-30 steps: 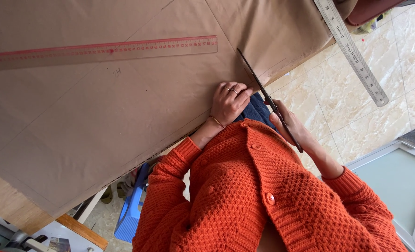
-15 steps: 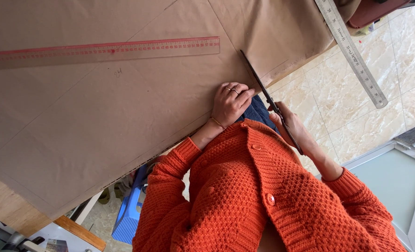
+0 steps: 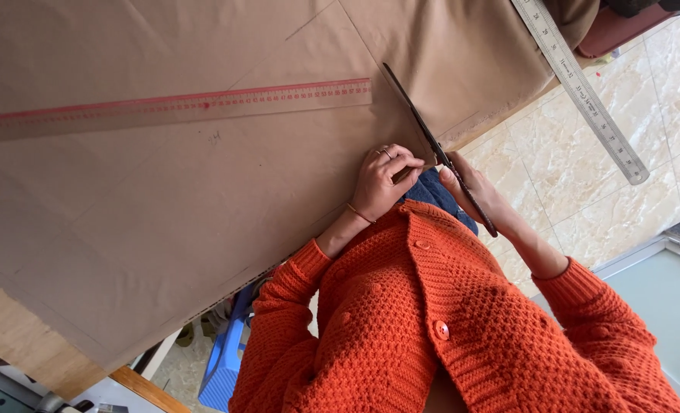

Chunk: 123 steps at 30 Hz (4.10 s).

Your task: The person measures and marks a large piece of beige fabric on a table using a ruler and a pen. They then use large shears to cut the fabric along the marked lines.

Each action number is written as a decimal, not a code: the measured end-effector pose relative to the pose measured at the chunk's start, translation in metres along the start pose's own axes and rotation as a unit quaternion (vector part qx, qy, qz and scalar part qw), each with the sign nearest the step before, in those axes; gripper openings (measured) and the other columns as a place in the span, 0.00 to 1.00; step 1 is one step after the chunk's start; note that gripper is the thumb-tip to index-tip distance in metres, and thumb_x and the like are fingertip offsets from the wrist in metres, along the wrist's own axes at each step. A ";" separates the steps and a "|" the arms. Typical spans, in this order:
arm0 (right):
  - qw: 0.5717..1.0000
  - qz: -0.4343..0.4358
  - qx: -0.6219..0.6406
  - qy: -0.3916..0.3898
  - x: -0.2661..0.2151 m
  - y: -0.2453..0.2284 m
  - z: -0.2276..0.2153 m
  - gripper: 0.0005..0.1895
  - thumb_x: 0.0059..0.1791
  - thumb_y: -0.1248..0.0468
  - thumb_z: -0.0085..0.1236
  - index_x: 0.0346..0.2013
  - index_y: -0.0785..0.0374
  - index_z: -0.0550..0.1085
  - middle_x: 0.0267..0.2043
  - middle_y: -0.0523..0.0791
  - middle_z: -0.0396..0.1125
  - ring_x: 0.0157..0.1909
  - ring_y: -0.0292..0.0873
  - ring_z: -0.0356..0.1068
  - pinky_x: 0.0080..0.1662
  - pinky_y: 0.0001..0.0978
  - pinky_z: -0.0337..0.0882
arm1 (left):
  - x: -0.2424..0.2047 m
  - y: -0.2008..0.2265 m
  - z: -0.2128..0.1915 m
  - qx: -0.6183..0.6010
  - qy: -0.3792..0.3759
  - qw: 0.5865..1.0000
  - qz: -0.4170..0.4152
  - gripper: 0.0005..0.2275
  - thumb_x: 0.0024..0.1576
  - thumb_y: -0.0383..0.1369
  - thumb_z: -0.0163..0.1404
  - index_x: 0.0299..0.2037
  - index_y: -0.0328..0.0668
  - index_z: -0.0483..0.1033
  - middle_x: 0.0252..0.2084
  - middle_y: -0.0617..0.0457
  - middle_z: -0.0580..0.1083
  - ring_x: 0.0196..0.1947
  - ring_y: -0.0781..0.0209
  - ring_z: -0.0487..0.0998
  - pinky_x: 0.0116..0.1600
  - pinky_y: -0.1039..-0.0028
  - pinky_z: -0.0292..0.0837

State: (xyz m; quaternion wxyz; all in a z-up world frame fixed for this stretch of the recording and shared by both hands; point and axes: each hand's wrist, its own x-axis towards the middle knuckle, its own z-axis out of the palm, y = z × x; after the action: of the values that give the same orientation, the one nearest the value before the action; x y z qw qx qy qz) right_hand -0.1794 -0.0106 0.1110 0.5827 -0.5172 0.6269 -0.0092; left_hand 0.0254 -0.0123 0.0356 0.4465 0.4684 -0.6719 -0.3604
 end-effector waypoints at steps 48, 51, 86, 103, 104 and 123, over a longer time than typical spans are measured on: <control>0.999 0.027 -0.004 0.024 0.094 -0.078 0.000 0.31 0.57 0.37 0.36 0.60 0.57 0.64 0.41 0.66 0.67 0.52 0.76 0.67 0.54 0.70 0.64 | 0.000 -0.017 -0.017 -0.139 -0.062 0.988 0.015 0.02 0.57 0.33 0.58 0.38 0.53 0.82 0.36 0.58 0.76 0.37 0.55 0.80 0.46 0.68 0.74; 0.999 0.025 -0.024 0.040 0.103 -0.061 0.001 0.28 0.58 0.38 0.38 0.58 0.56 0.66 0.39 0.66 0.67 0.52 0.76 0.67 0.55 0.69 0.65 | 0.002 -0.017 -0.019 -0.149 -0.062 0.987 0.011 0.02 0.58 0.32 0.58 0.38 0.53 0.82 0.35 0.59 0.77 0.36 0.56 0.80 0.46 0.69 0.75; 0.999 -0.018 -0.042 0.026 0.184 -0.142 -0.018 0.34 0.58 0.31 0.34 0.58 0.56 0.66 0.39 0.63 0.66 0.50 0.70 0.67 0.51 0.63 0.64 | -0.010 -0.023 -0.011 -0.146 -0.069 0.987 -0.011 0.03 0.58 0.34 0.58 0.40 0.56 0.82 0.37 0.55 0.77 0.37 0.54 0.80 0.49 0.66 0.76; 0.996 -0.054 -0.052 0.055 0.180 -0.203 -0.022 0.30 0.58 0.35 0.32 0.30 0.57 0.49 0.28 0.39 0.47 0.31 0.38 0.46 0.36 0.35 0.52 | -0.004 -0.016 -0.021 -0.142 -0.125 0.982 -0.023 0.03 0.61 0.30 0.56 0.42 0.47 0.80 0.41 0.56 0.76 0.42 0.60 0.77 0.53 0.66 0.74; 0.996 -0.042 -0.053 0.052 0.181 -0.210 -0.023 0.30 0.57 0.35 0.31 0.30 0.56 0.49 0.28 0.39 0.47 0.31 0.39 0.46 0.36 0.35 0.52 | -0.006 -0.017 -0.020 -0.148 -0.129 0.980 -0.031 0.03 0.61 0.31 0.56 0.42 0.48 0.80 0.42 0.56 0.76 0.42 0.61 0.77 0.53 0.67 0.74; 0.993 -0.057 -0.064 0.076 0.216 -0.227 -0.023 0.33 0.55 0.30 0.32 0.28 0.56 0.49 0.27 0.38 0.46 0.30 0.38 0.46 0.35 0.33 0.52 | -0.007 -0.018 -0.020 -0.142 -0.125 0.982 -0.025 0.03 0.62 0.31 0.55 0.43 0.49 0.78 0.42 0.57 0.75 0.41 0.62 0.77 0.52 0.67 0.73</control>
State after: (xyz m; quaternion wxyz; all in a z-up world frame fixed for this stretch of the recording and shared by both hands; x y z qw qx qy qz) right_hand -0.0055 -0.2716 0.1020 0.4977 -0.5863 0.6378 -0.0412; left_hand 0.0506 -0.0123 0.0247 0.4118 0.3683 -0.6520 -0.5192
